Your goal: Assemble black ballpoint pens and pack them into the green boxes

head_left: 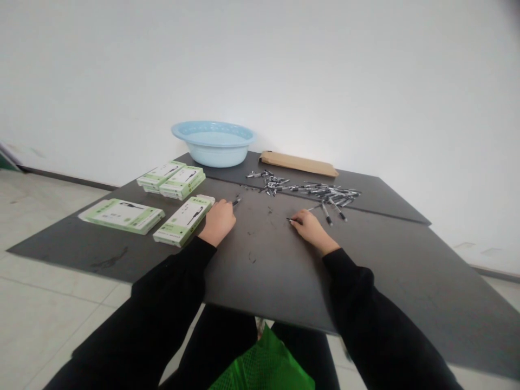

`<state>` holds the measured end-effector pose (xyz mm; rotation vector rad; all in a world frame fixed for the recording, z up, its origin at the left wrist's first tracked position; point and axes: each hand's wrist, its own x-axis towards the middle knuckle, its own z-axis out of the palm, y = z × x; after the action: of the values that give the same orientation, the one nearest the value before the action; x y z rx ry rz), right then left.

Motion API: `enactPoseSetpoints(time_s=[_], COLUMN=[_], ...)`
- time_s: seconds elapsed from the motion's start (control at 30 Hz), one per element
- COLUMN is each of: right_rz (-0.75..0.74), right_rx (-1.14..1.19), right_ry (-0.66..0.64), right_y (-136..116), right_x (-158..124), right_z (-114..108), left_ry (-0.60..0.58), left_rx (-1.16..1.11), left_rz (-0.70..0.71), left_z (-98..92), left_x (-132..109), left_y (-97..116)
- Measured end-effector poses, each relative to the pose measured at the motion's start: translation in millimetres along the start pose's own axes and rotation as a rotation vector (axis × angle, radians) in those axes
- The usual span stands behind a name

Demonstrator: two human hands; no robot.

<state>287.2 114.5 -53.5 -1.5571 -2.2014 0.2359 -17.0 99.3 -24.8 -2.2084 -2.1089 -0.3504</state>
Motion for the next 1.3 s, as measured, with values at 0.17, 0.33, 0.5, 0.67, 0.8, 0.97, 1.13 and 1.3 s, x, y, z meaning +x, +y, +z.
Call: enactPoseSetpoints(time_s=[0.17,0.33,0.5,0.67,0.8,0.97,1.13,1.3], right_rz=[-0.029,-0.023,0.076,0.139,0.102,0.076,0.245,0.124], right_rx=[-0.014,-0.004,0.276,0.712,1.000,0.399,-0.109,-0.048], right_ry=[0.014,0.016,0.155,0.260,0.244,0.295,0.180,0.086], right_y=[0,-1,-12,-28,-29,3,40,43], right_x=[3,1,3,7,9,12,14,21], right_z=[6,5,3,6,5,-11,-13,-8], left_ry=[-0.028,0.025,0.242,0.055,-0.160,-0.256,-0.432,-0.472], left_rx=[0.049,0.049,-0.151,-0.962,-1.564,-1.765,-1.653,-1.639], left_rz=[-0.034,-0.062,0.074,0.241,0.115,-0.038,-0.036,0.021], left_z=[7.4,13.9,13.0,24.0,37.2,42.7,45.4,45.0], left_x=[-2,-5,-6,3,11,21,30,35], left_y=[7,10,26,92,136,125,98,95])
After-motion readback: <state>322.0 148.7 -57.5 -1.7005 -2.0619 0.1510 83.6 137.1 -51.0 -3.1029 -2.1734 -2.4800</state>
